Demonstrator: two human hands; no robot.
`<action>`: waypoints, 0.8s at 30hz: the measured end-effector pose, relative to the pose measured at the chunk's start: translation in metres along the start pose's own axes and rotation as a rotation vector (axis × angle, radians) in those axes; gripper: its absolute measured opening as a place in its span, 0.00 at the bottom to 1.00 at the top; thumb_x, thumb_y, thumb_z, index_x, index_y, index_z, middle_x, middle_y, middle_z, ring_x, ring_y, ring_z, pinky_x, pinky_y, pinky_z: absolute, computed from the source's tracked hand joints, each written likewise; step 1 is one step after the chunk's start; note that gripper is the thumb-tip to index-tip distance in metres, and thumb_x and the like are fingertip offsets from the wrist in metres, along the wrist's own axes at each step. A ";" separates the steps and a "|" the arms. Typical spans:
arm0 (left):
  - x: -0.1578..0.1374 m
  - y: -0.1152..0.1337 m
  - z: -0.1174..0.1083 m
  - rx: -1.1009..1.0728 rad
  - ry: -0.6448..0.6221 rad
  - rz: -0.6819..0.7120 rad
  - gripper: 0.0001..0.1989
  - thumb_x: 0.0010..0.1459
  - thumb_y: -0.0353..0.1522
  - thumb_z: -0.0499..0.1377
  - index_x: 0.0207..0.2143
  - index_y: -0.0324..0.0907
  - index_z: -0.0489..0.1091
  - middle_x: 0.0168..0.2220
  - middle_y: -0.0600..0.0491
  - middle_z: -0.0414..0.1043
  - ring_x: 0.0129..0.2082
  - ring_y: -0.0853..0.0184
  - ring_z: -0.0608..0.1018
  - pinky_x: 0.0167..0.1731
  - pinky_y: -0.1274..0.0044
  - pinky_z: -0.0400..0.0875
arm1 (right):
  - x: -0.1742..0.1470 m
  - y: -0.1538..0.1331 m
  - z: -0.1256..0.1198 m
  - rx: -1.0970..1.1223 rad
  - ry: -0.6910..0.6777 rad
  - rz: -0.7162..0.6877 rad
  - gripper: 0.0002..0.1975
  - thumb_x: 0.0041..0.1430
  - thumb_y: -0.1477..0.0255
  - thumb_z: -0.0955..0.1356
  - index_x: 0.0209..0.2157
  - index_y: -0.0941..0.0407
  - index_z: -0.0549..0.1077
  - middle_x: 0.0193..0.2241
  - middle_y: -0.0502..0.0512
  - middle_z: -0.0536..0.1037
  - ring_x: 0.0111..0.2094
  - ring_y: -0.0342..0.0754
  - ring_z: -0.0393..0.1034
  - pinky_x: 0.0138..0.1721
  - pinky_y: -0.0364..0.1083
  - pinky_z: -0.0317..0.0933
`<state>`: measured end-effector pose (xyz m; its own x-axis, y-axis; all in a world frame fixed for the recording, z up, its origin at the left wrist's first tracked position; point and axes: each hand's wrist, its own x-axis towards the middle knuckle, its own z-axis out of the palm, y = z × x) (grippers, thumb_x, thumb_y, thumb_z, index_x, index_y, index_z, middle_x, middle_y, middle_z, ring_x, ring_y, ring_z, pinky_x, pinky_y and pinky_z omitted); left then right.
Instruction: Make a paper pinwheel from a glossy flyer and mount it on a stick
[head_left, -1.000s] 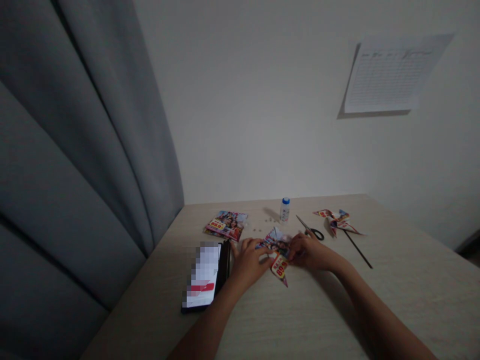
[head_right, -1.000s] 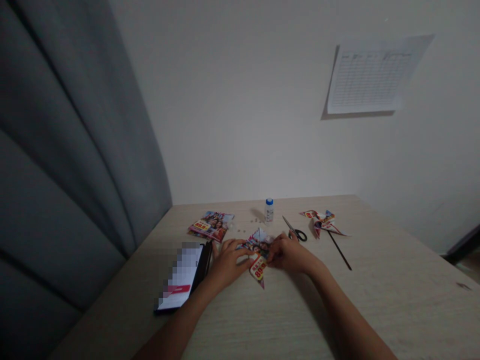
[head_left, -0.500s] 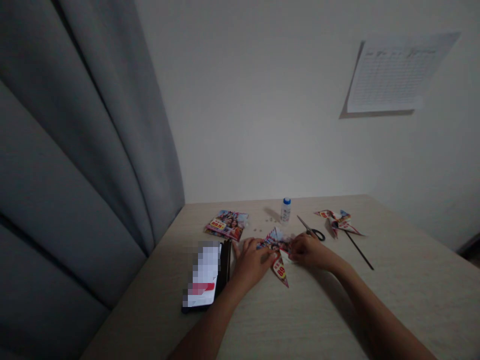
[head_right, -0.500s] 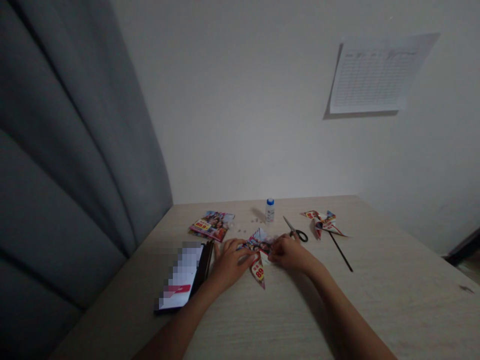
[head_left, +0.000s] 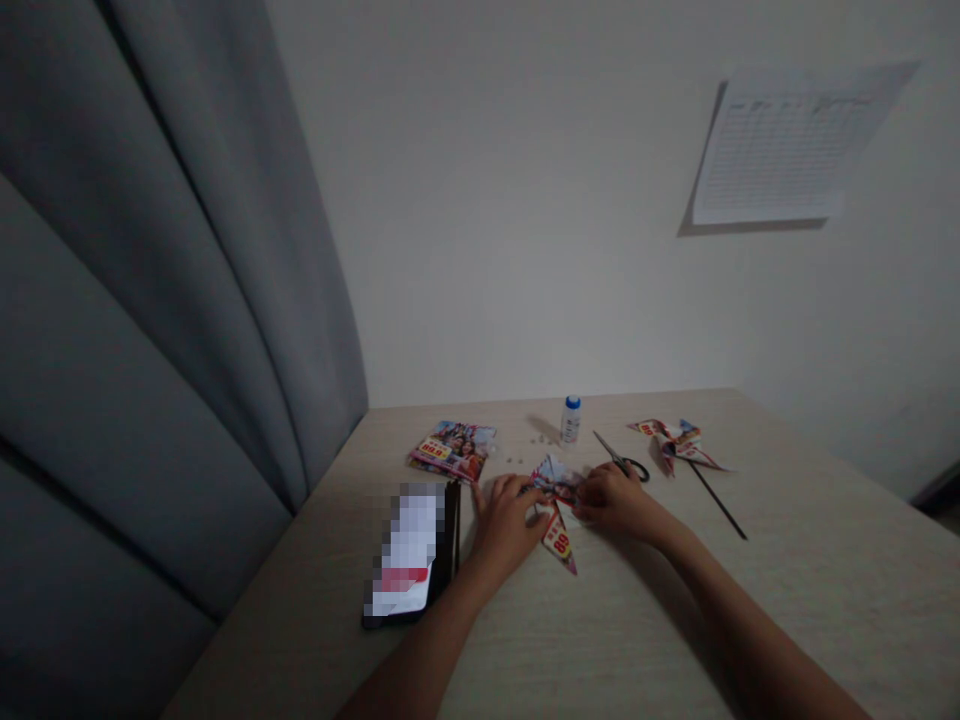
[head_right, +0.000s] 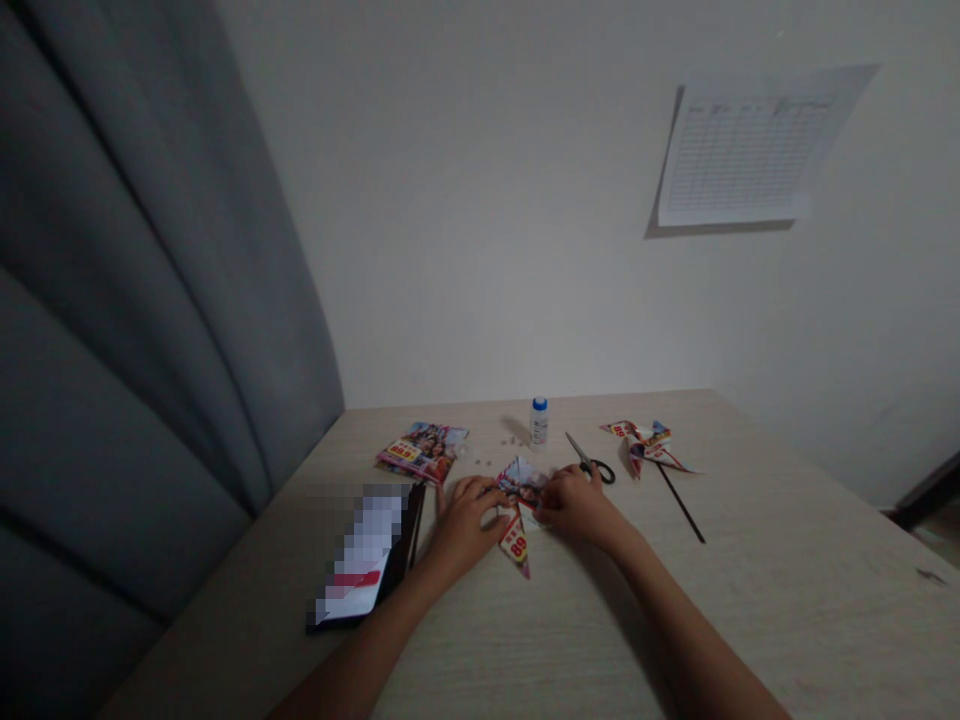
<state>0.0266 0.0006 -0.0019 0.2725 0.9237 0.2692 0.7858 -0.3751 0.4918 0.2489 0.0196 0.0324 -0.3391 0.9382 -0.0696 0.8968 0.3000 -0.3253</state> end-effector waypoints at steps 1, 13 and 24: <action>0.000 0.000 0.001 -0.013 -0.001 -0.003 0.06 0.61 0.37 0.64 0.41 0.54 0.78 0.53 0.56 0.75 0.60 0.56 0.68 0.66 0.47 0.36 | 0.000 -0.001 0.000 -0.004 0.005 0.005 0.12 0.59 0.61 0.69 0.30 0.53 0.79 0.37 0.56 0.81 0.51 0.59 0.69 0.59 0.65 0.47; -0.001 0.003 -0.004 0.044 -0.061 0.031 0.16 0.62 0.36 0.62 0.51 0.63 0.74 0.54 0.57 0.72 0.60 0.56 0.67 0.65 0.45 0.40 | 0.003 0.001 0.003 -0.005 0.017 0.040 0.11 0.59 0.62 0.68 0.32 0.53 0.80 0.37 0.57 0.81 0.51 0.59 0.70 0.58 0.62 0.49; -0.002 -0.004 0.001 0.100 -0.083 0.076 0.15 0.66 0.38 0.58 0.53 0.67 0.73 0.56 0.55 0.69 0.60 0.56 0.65 0.64 0.41 0.39 | 0.003 0.001 0.005 -0.009 0.021 0.050 0.10 0.58 0.63 0.69 0.32 0.54 0.79 0.37 0.57 0.81 0.50 0.58 0.69 0.58 0.61 0.50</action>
<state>0.0240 0.0004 -0.0054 0.3748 0.8980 0.2305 0.8115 -0.4380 0.3867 0.2472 0.0219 0.0273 -0.2879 0.9554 -0.0654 0.9148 0.2542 -0.3138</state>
